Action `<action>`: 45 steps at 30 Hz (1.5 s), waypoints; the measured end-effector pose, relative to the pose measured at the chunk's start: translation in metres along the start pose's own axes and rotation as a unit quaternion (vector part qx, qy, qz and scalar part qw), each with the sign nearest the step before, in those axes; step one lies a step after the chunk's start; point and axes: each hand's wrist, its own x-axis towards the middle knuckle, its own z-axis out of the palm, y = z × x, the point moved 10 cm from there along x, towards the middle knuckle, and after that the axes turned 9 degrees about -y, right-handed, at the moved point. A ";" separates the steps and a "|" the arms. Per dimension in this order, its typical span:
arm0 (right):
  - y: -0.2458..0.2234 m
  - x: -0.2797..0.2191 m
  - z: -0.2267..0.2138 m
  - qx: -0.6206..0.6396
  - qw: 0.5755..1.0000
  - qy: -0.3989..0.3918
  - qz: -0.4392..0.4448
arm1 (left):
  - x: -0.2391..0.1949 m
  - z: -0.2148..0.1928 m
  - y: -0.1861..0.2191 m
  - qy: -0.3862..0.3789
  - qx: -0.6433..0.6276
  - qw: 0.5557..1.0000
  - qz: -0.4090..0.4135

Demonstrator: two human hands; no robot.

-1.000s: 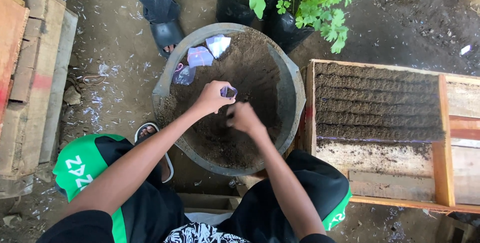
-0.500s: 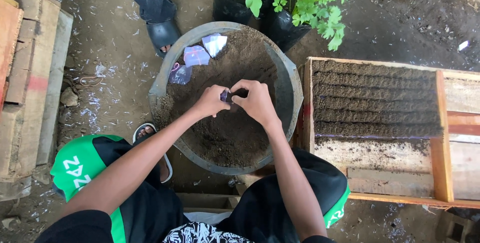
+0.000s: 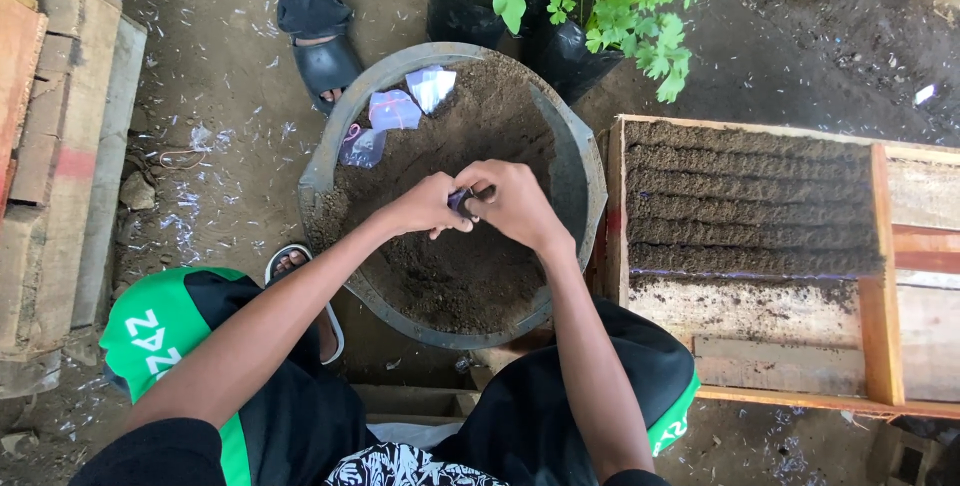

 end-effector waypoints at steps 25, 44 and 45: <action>0.030 0.005 0.014 0.020 0.999 -0.032 0.006 | -0.009 0.021 0.008 -0.076 0.019 0.997 -0.022; 0.174 0.007 0.175 -0.113 0.946 -0.215 0.216 | 0.000 -0.017 -0.017 0.040 -0.176 0.982 0.048; 0.183 0.012 0.181 -0.143 0.948 -0.197 0.206 | 0.000 -0.016 -0.017 0.032 -0.176 0.983 0.045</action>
